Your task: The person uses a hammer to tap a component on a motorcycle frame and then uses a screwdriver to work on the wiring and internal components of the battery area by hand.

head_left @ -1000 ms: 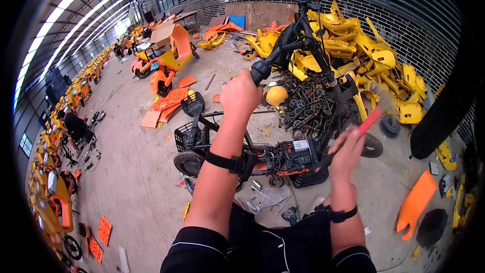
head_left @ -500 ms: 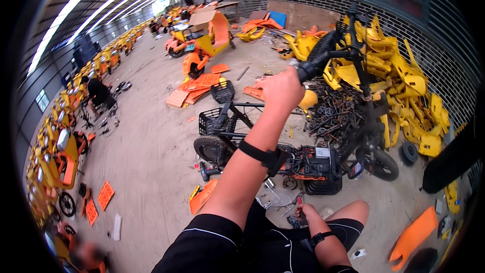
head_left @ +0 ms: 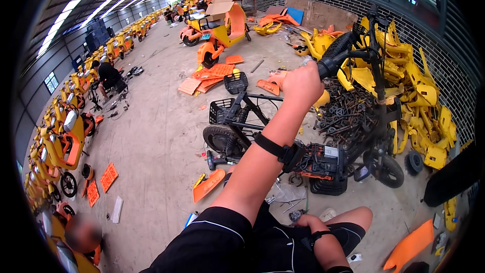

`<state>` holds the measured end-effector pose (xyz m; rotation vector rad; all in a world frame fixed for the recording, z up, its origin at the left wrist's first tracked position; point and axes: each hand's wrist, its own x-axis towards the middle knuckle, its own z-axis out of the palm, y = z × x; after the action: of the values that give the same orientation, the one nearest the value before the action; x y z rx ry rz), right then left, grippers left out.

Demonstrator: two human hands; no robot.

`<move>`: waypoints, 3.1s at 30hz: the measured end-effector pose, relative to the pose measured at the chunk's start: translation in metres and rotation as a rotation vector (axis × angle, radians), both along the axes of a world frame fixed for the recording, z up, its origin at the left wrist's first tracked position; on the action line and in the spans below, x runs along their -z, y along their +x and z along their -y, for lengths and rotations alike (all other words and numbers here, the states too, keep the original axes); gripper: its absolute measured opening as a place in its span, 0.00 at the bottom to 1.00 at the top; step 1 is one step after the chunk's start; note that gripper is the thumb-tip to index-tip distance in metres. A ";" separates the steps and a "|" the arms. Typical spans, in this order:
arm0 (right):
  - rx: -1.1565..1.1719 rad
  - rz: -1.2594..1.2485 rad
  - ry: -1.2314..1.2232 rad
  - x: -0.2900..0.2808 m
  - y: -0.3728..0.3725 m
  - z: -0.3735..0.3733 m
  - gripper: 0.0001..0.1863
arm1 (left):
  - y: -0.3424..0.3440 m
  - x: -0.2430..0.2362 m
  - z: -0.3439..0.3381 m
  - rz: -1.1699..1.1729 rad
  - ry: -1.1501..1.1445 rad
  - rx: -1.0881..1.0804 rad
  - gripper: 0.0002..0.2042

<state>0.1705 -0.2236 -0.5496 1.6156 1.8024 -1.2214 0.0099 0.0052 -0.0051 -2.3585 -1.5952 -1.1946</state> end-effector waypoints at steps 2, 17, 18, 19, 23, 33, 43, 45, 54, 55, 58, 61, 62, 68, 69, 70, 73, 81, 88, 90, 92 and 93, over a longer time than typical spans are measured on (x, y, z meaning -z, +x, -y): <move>-0.113 -0.031 -0.002 -0.004 -0.003 0.001 0.22 | -0.004 0.002 0.001 -0.006 -0.028 -0.028 0.13; 0.237 -0.094 0.080 -0.016 0.008 0.002 0.22 | 0.001 0.005 -0.003 0.006 -0.005 -0.008 0.14; 0.208 -0.118 0.113 -0.020 0.005 0.000 0.21 | -0.002 0.004 -0.004 0.002 -0.005 -0.018 0.14; 0.178 -0.143 0.146 -0.023 0.003 -0.002 0.21 | -0.004 0.004 -0.004 -0.002 0.003 -0.028 0.14; 0.058 -0.083 0.192 -0.038 -0.002 -0.005 0.20 | -0.008 0.005 -0.002 -0.001 0.002 -0.029 0.14; -0.009 -0.070 0.012 -0.012 0.008 -0.006 0.22 | -0.009 0.015 -0.009 0.025 0.111 -0.041 0.12; 0.007 -0.117 0.000 0.054 0.034 -0.002 0.23 | 0.000 0.012 -0.012 0.014 0.132 -0.032 0.10; -0.019 -0.067 -0.002 0.025 0.020 -0.007 0.24 | -0.007 0.013 -0.015 0.028 0.094 -0.045 0.09; 0.041 -0.066 0.041 -0.001 0.013 -0.005 0.23 | -0.004 0.008 -0.010 0.052 0.055 -0.017 0.11; 0.070 -0.082 0.041 0.022 0.031 -0.001 0.22 | 0.004 0.003 -0.008 0.061 0.063 0.011 0.11; 0.053 -0.154 0.002 0.006 0.014 -0.007 0.20 | -0.007 0.007 -0.010 0.031 0.068 -0.026 0.11; 0.054 -0.099 0.008 -0.003 0.015 -0.004 0.19 | -0.003 0.007 -0.011 0.041 0.059 -0.021 0.11; 0.059 -0.062 0.022 0.005 0.022 -0.003 0.19 | 0.003 0.005 -0.011 0.051 0.052 -0.009 0.11; -0.040 -0.027 0.053 -0.027 0.003 -0.008 0.24 | -0.005 0.010 -0.014 0.054 0.111 -0.012 0.11; 0.020 -0.080 0.050 -0.009 0.017 -0.005 0.30 | 0.002 0.006 -0.013 0.055 0.118 0.007 0.11; 0.017 -0.069 0.062 -0.010 0.014 -0.007 0.31 | 0.001 0.007 -0.014 0.041 0.124 0.000 0.11; 0.005 -0.047 0.067 -0.016 0.005 -0.007 0.34 | -0.005 0.012 -0.016 0.013 0.128 -0.027 0.11; 0.044 -0.032 0.100 -0.005 0.011 0.002 0.33 | -0.005 0.010 -0.008 0.009 0.114 -0.029 0.13; -0.019 -0.106 0.049 0.003 0.021 -0.011 0.30 | -0.001 0.008 -0.014 0.014 0.124 -0.032 0.12; -0.005 -0.096 0.080 0.000 0.017 -0.006 0.31 | -0.003 0.013 -0.012 0.046 0.119 -0.013 0.12; 0.022 -0.081 0.114 -0.006 0.011 -0.011 0.31 | -0.007 0.011 -0.014 0.008 0.121 -0.030 0.12; 0.071 -0.054 0.128 0.009 0.020 -0.005 0.31 | 0.002 0.009 -0.013 0.006 0.118 -0.011 0.12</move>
<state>0.1904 -0.2187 -0.5586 1.7459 1.9058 -1.2138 0.0118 0.0182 -0.0142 -2.2736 -1.4936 -1.2583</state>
